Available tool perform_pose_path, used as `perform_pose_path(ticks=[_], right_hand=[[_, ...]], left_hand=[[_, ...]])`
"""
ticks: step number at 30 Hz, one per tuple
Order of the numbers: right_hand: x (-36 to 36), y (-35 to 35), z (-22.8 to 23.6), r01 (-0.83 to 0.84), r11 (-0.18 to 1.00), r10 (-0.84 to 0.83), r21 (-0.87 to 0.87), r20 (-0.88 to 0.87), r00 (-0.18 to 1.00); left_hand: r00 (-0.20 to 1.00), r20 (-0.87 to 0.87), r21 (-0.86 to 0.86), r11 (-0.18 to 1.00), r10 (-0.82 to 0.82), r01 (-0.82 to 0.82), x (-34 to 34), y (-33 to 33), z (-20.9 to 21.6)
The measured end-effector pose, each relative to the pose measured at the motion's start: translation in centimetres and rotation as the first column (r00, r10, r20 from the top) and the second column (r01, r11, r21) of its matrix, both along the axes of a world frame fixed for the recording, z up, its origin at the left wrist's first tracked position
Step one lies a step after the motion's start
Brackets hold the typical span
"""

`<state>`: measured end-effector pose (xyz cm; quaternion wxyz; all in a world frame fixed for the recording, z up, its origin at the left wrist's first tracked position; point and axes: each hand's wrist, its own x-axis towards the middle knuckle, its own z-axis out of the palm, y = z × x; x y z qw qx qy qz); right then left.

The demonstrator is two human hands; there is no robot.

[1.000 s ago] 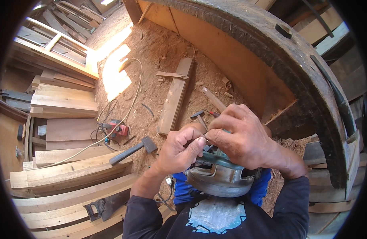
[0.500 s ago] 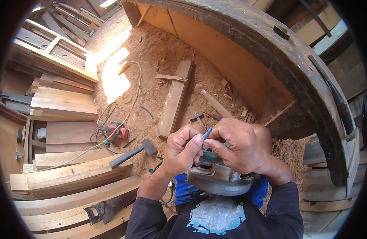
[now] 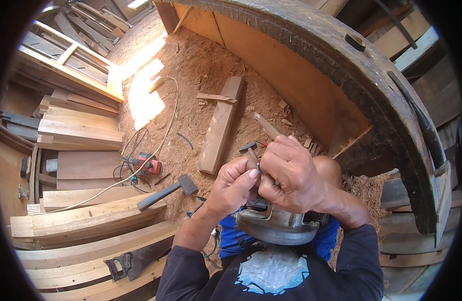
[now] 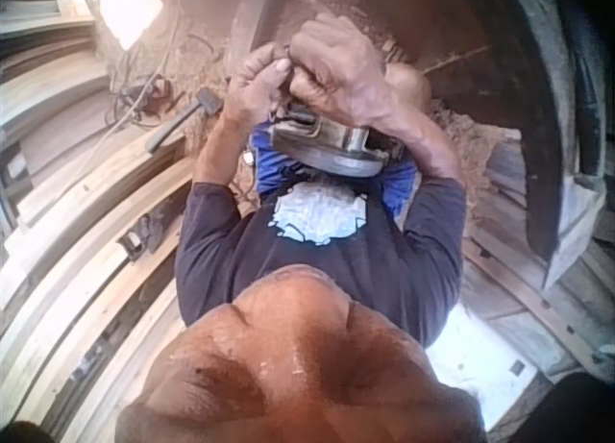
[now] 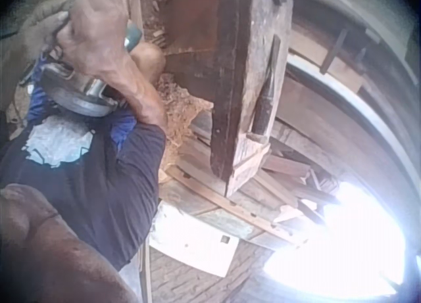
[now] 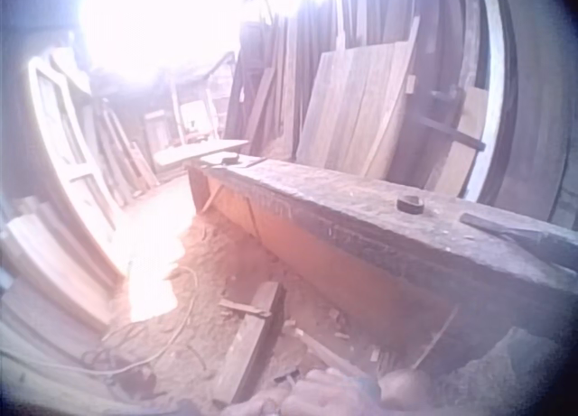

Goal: The person strips the insulation from a blue wire and twists the exposed copper strands together by hand.

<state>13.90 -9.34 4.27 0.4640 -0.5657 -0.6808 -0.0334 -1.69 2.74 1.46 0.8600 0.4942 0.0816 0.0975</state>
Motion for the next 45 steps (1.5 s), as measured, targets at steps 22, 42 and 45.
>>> perform_pose_path(ticks=[22,42,45], right_hand=[[1.6,1.4,0.2,0.06,0.989,-0.091,0.137,0.23,0.969],[1.4,1.1,-0.3,-0.353,0.935,0.315,-0.03,-0.388,0.866],[0.8,1.2,-0.2,-0.261,0.963,0.227,-0.064,-0.324,0.918]], left_hand=[[0.994,0.109,-0.178,0.984,-0.001,0.02,0.5,0.4,-1.2],[0.992,0.124,-0.102,0.995,-0.005,0.018,-0.7,1.3,-1.7],[0.99,0.083,0.104,0.987,0.112,-0.12,-1.0,1.0,-1.5]])
